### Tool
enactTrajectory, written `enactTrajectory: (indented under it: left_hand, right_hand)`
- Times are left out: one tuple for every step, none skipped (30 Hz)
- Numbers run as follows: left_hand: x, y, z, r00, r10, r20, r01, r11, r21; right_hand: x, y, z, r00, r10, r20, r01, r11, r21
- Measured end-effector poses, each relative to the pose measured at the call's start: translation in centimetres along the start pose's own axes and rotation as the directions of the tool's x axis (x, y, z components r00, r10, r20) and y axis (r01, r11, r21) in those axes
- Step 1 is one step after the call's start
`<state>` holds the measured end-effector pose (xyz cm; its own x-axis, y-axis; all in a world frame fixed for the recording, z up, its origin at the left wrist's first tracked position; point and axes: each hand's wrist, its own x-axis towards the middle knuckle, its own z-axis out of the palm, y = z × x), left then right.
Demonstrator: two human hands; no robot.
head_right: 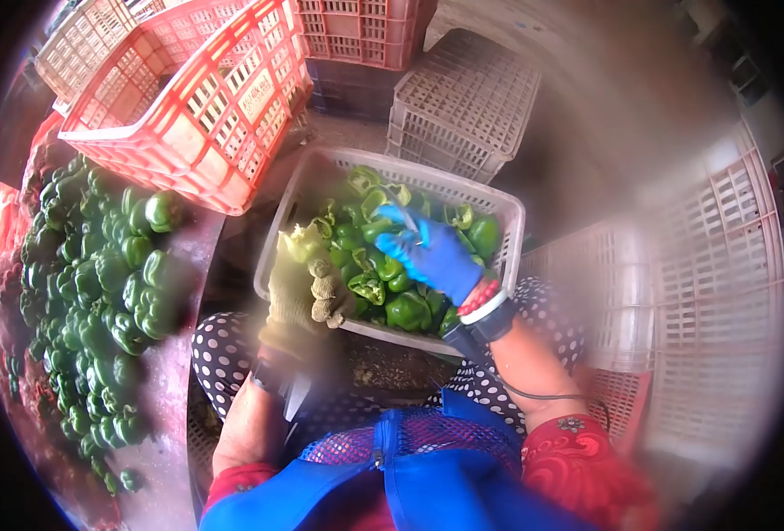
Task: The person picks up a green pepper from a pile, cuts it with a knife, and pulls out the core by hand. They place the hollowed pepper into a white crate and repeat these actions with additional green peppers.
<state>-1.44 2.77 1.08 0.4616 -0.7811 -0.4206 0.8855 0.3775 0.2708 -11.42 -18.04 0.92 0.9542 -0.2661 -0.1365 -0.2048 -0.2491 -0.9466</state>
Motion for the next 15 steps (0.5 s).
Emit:
enactTrajectory:
  left_hand:
    - [-0.1,-0.1,0.5,0.999,-0.032,-0.03,0.033,0.999,0.014]
    - [-0.2,-0.2,0.7,0.996,-0.062,-0.06,0.063,0.998,0.027]
    - [-0.4,-0.2,0.3,0.988,-0.147,-0.052,0.149,0.987,0.054]
    - [-0.7,-0.5,1.7,0.978,-0.154,-0.144,0.168,0.982,0.09]
    - [-0.1,-1.0,1.1,0.972,-0.177,-0.157,0.202,0.966,0.159]
    - [-0.1,-1.1,1.0,0.972,-0.19,-0.136,0.217,0.951,0.222]
    - [-0.1,-1.2,0.9,0.972,-0.202,-0.116,0.228,0.931,0.284]
    - [-0.3,-1.2,0.9,0.966,-0.227,-0.126,0.254,0.926,0.28]
    - [-0.5,-1.2,1.1,0.959,-0.25,-0.136,0.279,0.919,0.277]
    - [-0.5,-1.2,1.1,0.951,-0.274,-0.146,0.305,0.912,0.273]
    - [-0.4,-1.4,0.7,0.944,-0.308,-0.121,0.328,0.918,0.221]
    - [-0.2,-1.7,-0.1,0.935,-0.341,-0.095,0.353,0.92,0.169]
    - [0.0,-2.0,-0.7,0.927,-0.37,-0.066,0.376,0.919,0.119]
    - [0.2,-2.3,-1.1,0.924,-0.379,-0.049,0.382,0.918,0.104]
    - [0.2,-2.5,-1.3,0.922,-0.387,-0.03,0.388,0.917,0.088]
  right_hand:
    - [0.1,-0.2,1.4,0.994,-0.104,0.028,0.092,0.958,0.27]
    - [-0.2,-0.8,2.0,0.983,-0.162,0.082,0.129,0.941,0.313]
    - [0.0,-1.3,2.2,0.947,-0.31,0.081,0.305,0.95,0.064]
    - [0.4,-1.6,2.5,0.887,-0.447,0.117,0.462,0.868,-0.184]
    - [1.2,-1.2,3.7,0.764,-0.644,0.034,0.636,0.744,-0.203]
    - [1.6,-0.5,3.7,0.783,-0.619,0.056,0.618,0.765,-0.182]
    - [1.8,0.1,3.7,0.801,-0.594,0.079,0.598,0.785,-0.161]
    - [1.9,0.8,3.7,0.818,-0.565,0.104,0.575,0.806,-0.14]
    - [2.0,0.9,3.6,0.801,-0.591,0.096,0.598,0.779,-0.189]
    - [1.8,1.4,3.9,0.839,-0.54,0.07,0.544,0.832,-0.106]
    - [1.6,2.0,4.5,0.874,-0.484,0.049,0.485,0.874,-0.021]
    - [1.3,2.1,5.1,0.905,-0.425,0.033,0.422,0.904,0.066]
    - [1.1,2.2,5.5,0.927,-0.376,-0.008,0.376,0.924,0.07]
    - [0.9,2.2,5.9,0.944,-0.327,-0.049,0.33,0.941,0.077]
    - [1.0,2.6,6.1,0.963,-0.261,-0.068,0.267,0.957,0.115]
